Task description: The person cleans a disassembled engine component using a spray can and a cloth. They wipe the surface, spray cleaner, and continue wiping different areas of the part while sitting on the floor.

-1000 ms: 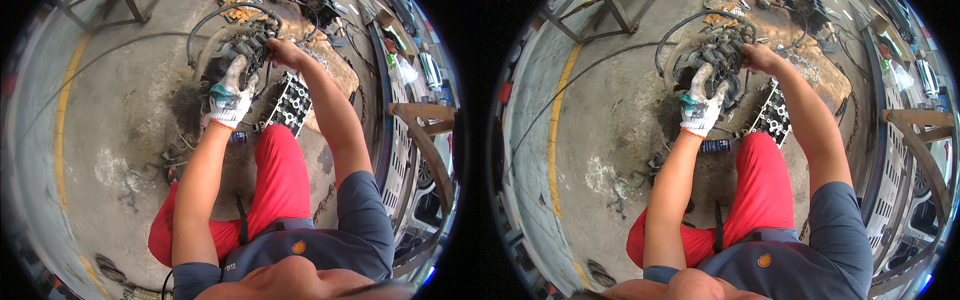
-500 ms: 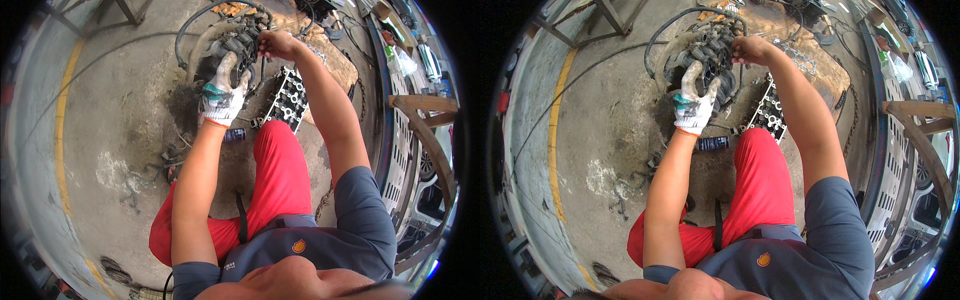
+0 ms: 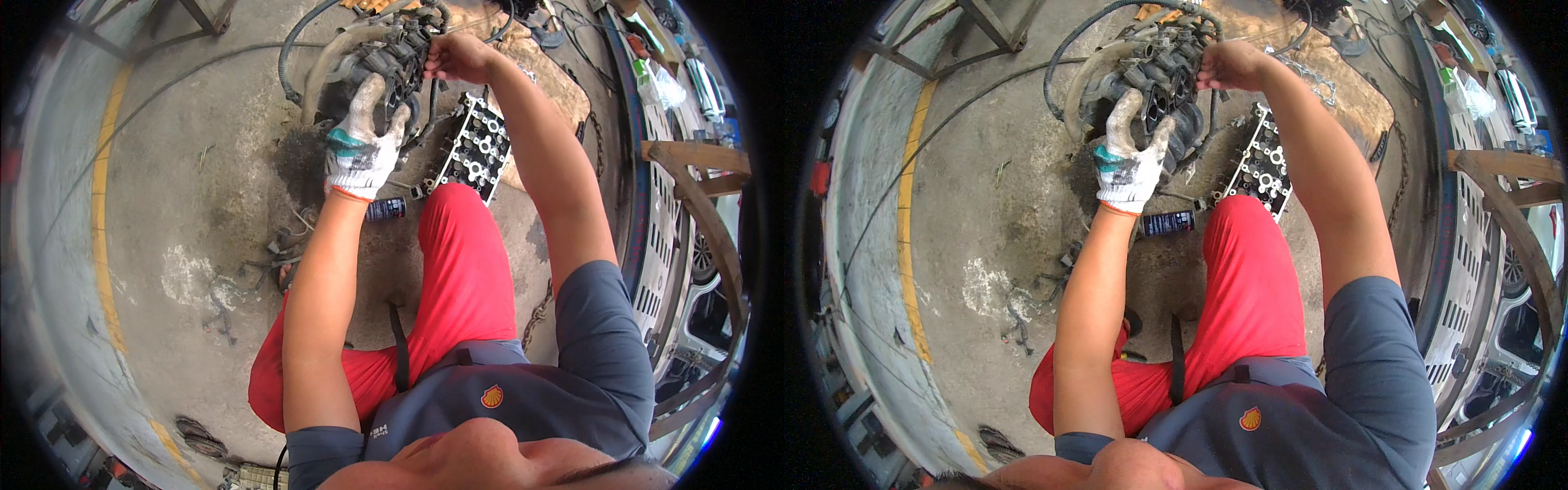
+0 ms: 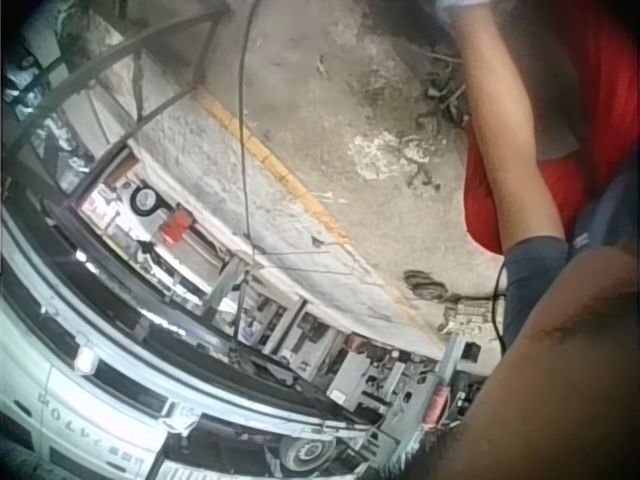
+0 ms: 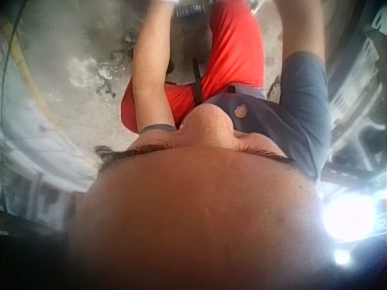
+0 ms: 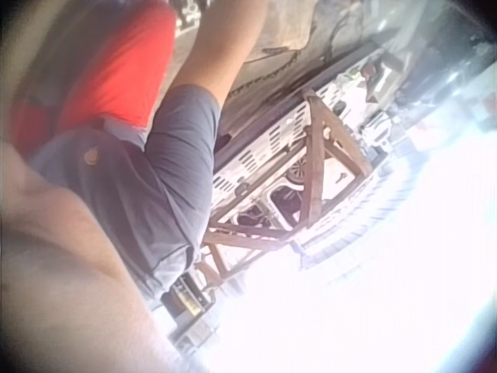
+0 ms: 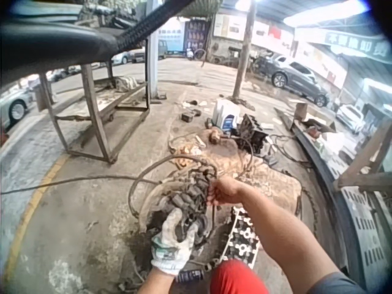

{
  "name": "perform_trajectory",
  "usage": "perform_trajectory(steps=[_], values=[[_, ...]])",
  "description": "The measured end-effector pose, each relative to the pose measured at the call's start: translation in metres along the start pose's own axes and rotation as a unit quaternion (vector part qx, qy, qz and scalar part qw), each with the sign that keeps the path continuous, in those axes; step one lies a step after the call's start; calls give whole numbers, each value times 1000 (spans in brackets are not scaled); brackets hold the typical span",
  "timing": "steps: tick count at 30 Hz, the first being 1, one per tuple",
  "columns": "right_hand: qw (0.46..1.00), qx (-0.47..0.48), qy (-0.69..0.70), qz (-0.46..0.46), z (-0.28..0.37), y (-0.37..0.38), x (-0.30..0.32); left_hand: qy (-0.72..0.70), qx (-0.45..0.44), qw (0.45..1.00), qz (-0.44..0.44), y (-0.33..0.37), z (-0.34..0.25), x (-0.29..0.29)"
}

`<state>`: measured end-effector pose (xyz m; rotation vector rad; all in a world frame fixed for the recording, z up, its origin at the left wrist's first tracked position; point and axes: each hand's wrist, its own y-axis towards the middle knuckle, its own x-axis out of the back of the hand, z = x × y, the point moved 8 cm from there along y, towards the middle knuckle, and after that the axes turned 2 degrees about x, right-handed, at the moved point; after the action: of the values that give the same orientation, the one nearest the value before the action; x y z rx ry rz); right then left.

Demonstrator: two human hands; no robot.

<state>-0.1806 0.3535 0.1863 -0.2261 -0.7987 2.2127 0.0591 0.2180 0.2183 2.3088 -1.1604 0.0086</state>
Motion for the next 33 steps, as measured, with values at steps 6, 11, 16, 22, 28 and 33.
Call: perform_trajectory(steps=[6,11,16,22,28,33], values=[[990,127,-14,-59,-18,-32,-8,-115,42,992,-22,4,-2,8],[951,265,-43,-157,-49,-70,19,-134,87,987,-17,8,-6,16],[922,309,-83,-216,-97,-101,39,-274,191,942,-43,12,-4,31],[894,348,-70,-273,-75,-98,44,-266,209,940,-39,9,17,51],[917,276,-102,-268,-45,-64,1,-186,319,929,7,2,26,62],[938,265,-65,-212,-54,-59,5,-183,187,965,-6,13,17,69]])
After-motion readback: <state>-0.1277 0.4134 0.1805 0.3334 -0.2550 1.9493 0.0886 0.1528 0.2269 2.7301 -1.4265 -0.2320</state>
